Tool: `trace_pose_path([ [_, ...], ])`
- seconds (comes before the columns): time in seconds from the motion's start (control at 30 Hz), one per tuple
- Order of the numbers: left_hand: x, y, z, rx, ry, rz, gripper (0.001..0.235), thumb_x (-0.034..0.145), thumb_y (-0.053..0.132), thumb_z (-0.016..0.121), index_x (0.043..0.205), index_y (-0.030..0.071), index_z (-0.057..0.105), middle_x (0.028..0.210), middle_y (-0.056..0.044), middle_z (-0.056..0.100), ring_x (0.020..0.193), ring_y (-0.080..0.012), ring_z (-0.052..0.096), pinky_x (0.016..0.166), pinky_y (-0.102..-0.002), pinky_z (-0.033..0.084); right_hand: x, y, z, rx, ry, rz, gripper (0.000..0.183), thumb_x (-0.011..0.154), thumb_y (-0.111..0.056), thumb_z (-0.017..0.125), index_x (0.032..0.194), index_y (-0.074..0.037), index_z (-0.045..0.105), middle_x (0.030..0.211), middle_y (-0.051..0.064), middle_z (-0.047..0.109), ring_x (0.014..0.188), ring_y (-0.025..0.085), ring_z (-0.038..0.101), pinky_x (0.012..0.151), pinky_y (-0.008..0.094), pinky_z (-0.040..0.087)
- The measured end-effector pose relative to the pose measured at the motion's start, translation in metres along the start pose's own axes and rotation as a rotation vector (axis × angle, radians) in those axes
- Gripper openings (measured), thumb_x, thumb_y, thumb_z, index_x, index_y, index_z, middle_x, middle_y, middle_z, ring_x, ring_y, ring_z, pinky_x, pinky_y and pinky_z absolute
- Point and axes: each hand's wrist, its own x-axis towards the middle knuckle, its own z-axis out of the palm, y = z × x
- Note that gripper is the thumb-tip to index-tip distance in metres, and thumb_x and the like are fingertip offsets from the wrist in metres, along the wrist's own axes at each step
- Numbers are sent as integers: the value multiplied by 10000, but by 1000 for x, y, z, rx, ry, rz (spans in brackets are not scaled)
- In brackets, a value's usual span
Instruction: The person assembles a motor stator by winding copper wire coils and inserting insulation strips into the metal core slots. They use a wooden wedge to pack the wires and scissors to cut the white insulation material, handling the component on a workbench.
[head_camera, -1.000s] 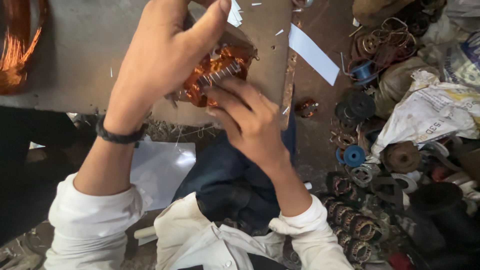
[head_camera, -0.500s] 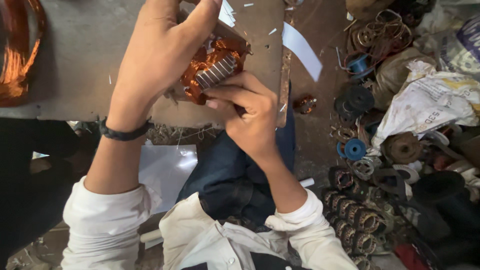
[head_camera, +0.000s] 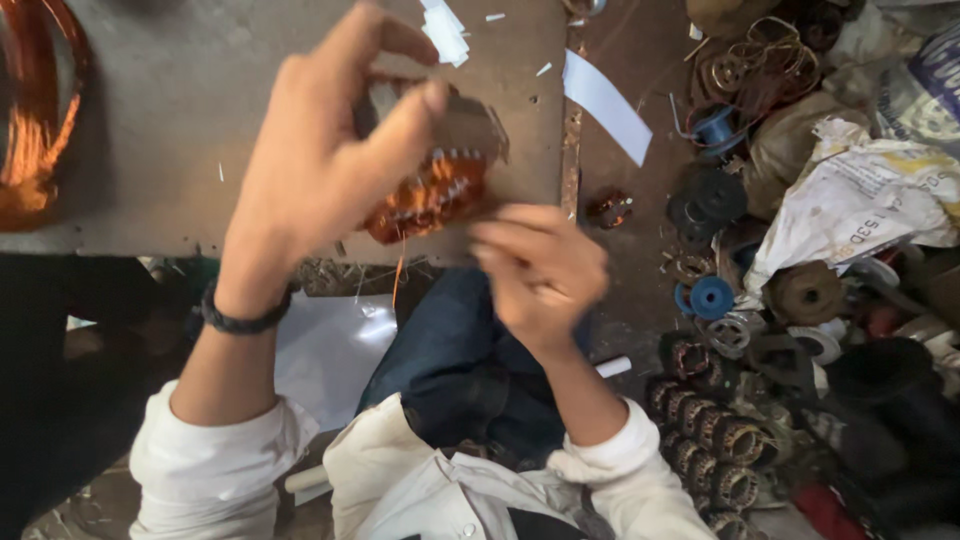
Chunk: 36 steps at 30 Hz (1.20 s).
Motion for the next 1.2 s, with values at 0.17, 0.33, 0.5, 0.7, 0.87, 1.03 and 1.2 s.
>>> trace_pose_path([
  [0.17,-8,6,3,63,-102,317,439,929,236,672,1263,-18,545,869,-163,699,692,-313,651,654,-351,491,10,4,-27,97,-62,190,537,1134,-483,541,1371,-6,612,1348,37,600,1134,133,639,1006,272,506],
  [0.33,-2,22,-5,170,-193,295,576,842,273,712,1333,-3,591,808,-202,620,707,-369,631,671,-426,475,-3,12,-19,86,-90,239,490,1148,-435,542,1276,26,648,1217,80,668,1119,140,623,1005,265,493],
  [0.5,-24,40,-5,226,-34,413,286,936,130,629,1176,-15,686,1235,-231,663,1099,-395,665,940,-438,522,-40,-17,-17,29,-78,219,470,1042,-381,627,1260,35,643,1192,101,664,947,151,675,877,278,557],
  [0.7,-44,32,2,-2,115,232,221,1046,122,573,1173,-24,680,1266,-175,673,1156,-278,702,1006,-352,538,-57,-31,-22,-80,-468,-86,407,876,-127,814,1246,-29,676,1181,115,687,1030,287,716,903,373,582],
  [0.87,-29,20,1,-27,151,184,182,1034,153,675,1048,-24,717,1059,-126,718,970,-216,718,855,-300,539,-21,-17,-30,-294,-409,-340,317,862,-74,843,1155,-68,718,1132,76,689,963,260,727,817,371,579],
  [1.03,-20,7,-5,-69,-73,301,167,1051,142,675,1098,-8,732,1050,-110,715,936,-172,713,819,-278,550,22,2,-34,-253,-410,-488,261,906,-20,810,1145,-92,733,1232,45,706,979,226,734,836,339,591],
  [1.2,-3,-3,-6,16,-140,116,180,969,140,707,994,-29,766,825,-118,661,724,-174,622,660,-285,475,29,16,-22,-278,-479,-574,281,829,-115,843,1100,-100,768,1159,27,731,846,213,704,718,334,540],
])
